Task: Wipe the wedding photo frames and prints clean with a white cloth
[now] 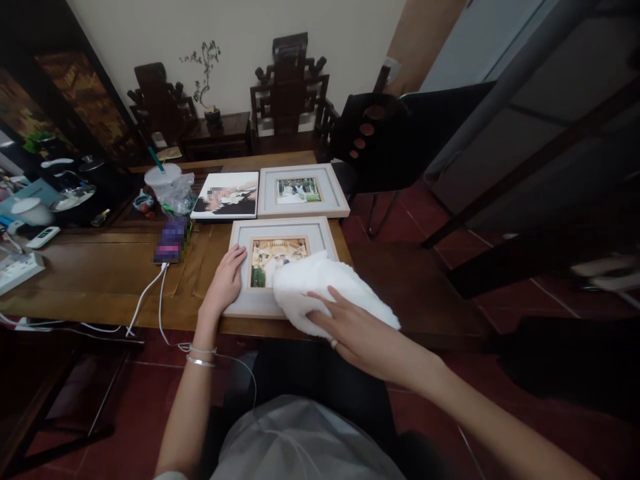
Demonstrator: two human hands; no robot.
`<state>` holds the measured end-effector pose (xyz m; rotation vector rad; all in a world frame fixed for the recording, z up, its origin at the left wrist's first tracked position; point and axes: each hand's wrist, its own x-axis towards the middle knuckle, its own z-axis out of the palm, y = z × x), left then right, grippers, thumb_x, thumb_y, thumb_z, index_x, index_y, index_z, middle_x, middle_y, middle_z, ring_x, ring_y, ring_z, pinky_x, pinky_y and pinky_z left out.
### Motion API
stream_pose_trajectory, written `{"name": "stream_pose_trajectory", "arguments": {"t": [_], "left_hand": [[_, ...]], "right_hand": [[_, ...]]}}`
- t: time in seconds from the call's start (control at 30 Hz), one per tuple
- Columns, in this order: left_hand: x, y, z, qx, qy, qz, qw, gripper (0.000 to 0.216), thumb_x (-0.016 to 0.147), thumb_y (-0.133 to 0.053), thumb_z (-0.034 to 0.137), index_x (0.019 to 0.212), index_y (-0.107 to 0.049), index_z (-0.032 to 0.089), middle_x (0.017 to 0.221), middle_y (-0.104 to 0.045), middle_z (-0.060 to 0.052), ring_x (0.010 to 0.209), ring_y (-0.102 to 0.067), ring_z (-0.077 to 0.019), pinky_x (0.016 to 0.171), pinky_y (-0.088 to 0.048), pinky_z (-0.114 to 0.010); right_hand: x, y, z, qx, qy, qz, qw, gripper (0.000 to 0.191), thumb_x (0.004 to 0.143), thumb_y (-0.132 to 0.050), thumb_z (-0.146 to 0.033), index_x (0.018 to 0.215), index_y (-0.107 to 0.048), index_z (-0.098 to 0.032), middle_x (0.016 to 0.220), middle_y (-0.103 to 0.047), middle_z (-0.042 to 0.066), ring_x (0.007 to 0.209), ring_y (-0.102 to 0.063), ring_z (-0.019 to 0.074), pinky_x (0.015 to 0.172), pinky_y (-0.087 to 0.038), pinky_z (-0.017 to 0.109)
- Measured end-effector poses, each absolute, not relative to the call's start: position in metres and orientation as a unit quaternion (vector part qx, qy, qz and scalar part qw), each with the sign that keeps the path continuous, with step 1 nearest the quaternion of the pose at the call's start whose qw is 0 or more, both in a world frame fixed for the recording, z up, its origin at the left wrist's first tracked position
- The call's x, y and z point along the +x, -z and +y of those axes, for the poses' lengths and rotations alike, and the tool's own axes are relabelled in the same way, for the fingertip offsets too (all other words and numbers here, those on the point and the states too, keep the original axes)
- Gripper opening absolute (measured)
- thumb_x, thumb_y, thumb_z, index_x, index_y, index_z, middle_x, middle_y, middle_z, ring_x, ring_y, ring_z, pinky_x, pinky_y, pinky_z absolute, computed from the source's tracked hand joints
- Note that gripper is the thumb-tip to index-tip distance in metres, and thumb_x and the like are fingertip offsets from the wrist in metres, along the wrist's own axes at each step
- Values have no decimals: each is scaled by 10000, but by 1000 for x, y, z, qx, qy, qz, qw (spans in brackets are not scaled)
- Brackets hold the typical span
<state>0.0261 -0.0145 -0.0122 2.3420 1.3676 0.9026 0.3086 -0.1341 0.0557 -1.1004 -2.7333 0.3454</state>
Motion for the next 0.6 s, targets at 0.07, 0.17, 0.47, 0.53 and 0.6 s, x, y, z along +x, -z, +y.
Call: {"name": "stream_pose_trajectory", "arguments": {"t": [0.07,0.17,0.47,0.53,0.6], "left_hand": [[26,11,-14,813,-313,470,143,413,945,-371,124,1283,-606,153,1401,-557,-129,1396,-414,-252,1178,-321,-508],[26,10,-14,815,-312,465,146,411,943,-369,114,1269,-616,154,1400,-559,-130,1397,-413,-253,1178,-322,-509],[25,11,-16,808,-328,467,149,409,940,-372,115,1262,-622,146,1385,-574,-132,1386,-429,-252,1175,-328,-511],[25,12,-16,804,-333,468,152,415,937,-374,110,1267,-620,161,1390,-573,-120,1387,-428,-246,1177,-327,-507],[26,12,-17,802,-333,471,153,424,932,-375,102,1278,-613,161,1397,-567,-118,1389,-426,-243,1179,-325,-503]], "right_hand": [[304,-55,-119,-387,-129,-909,84,573,718,-449,6,1265,-565,-120,1285,-619,195,1309,-499,315,1154,-317,532],[302,-51,-75,-432,-115,-890,91,553,740,-449,-2,1279,-548,-70,1254,-633,214,1293,-512,309,1172,-261,521],[298,-40,-3,-482,-8,-874,63,623,742,-395,14,1333,-534,-128,1530,-395,161,1435,-258,393,1099,-183,689],[293,-40,-25,-475,-3,-879,28,613,744,-387,27,1311,-564,-127,1535,-380,173,1424,-263,428,1072,-191,723],[291,-45,-57,-463,-27,-886,1,606,744,-390,31,1298,-580,-126,1527,-391,181,1413,-282,442,1062,-218,727]]}}
